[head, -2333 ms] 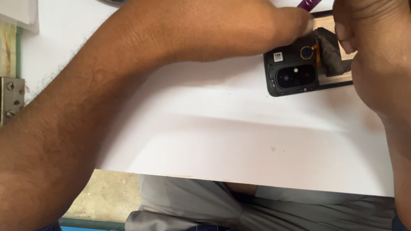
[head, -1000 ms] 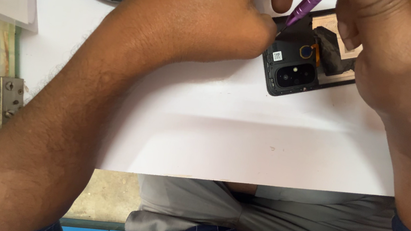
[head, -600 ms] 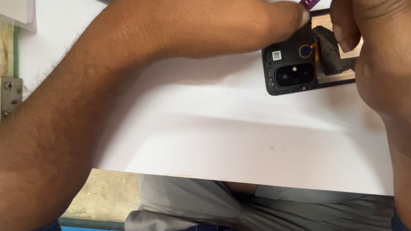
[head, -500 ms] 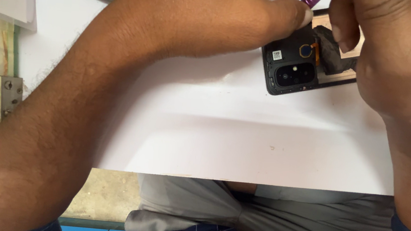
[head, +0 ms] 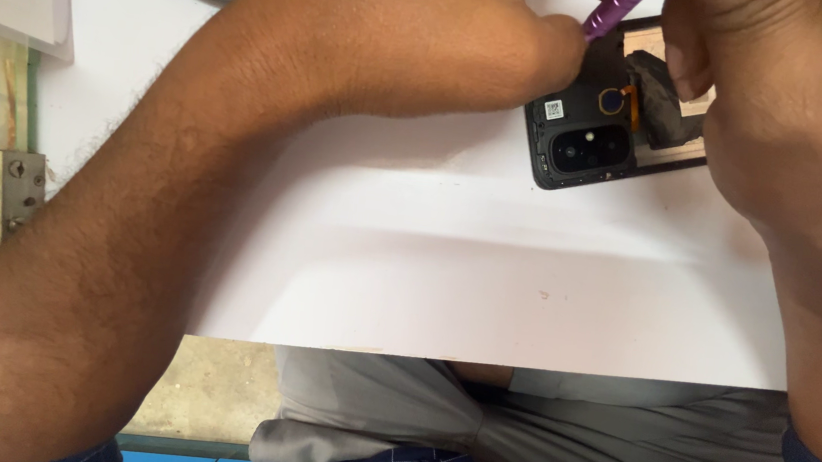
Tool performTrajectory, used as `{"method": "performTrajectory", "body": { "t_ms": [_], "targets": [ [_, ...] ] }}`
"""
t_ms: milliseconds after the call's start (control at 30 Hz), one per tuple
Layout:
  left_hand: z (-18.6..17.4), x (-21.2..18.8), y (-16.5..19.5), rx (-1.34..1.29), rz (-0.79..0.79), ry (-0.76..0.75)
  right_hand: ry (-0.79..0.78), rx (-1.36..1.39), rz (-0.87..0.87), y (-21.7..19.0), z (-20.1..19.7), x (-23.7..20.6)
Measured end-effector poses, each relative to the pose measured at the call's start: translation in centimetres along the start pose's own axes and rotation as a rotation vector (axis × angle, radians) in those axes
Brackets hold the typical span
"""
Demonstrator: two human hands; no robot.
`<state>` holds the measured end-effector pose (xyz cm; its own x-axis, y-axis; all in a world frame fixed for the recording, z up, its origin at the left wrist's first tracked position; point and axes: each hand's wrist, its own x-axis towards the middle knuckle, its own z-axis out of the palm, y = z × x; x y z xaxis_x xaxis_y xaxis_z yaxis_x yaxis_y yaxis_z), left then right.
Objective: The person pries open the back of a smartphone using a purple pry tool, working around the frame edges and lifting internal components. They then place a new battery into the phone body and press it into position inside the open device.
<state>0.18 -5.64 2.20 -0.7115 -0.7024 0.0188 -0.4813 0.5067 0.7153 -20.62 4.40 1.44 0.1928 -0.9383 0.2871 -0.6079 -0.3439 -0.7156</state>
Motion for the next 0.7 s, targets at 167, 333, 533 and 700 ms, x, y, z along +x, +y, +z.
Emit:
{"method": "performTrajectory", "body": {
  "t_ms": [167, 333, 533, 700],
  "targets": [
    [0.0, 0.0, 0.0, 0.041, -0.114, -0.044, 0.039, -0.062, 0.108, -0.3, -0.1, -0.3],
    [0.1, -0.1, -0.5, -0.010, 0.163, 0.048, 0.058, -0.094, 0.161, 0.3, -0.5, -0.6],
    [0.2, -0.2, -0.6, 0.014, 0.103, -0.015, 0.095, -0.092, 0.187, 1.2, -0.9, -0.8],
    [0.6, -0.2, -1.0, 0.059, 0.023, -0.068, 0.096, -0.090, 0.190, 1.3, -0.9, -0.8]
  ]
}}
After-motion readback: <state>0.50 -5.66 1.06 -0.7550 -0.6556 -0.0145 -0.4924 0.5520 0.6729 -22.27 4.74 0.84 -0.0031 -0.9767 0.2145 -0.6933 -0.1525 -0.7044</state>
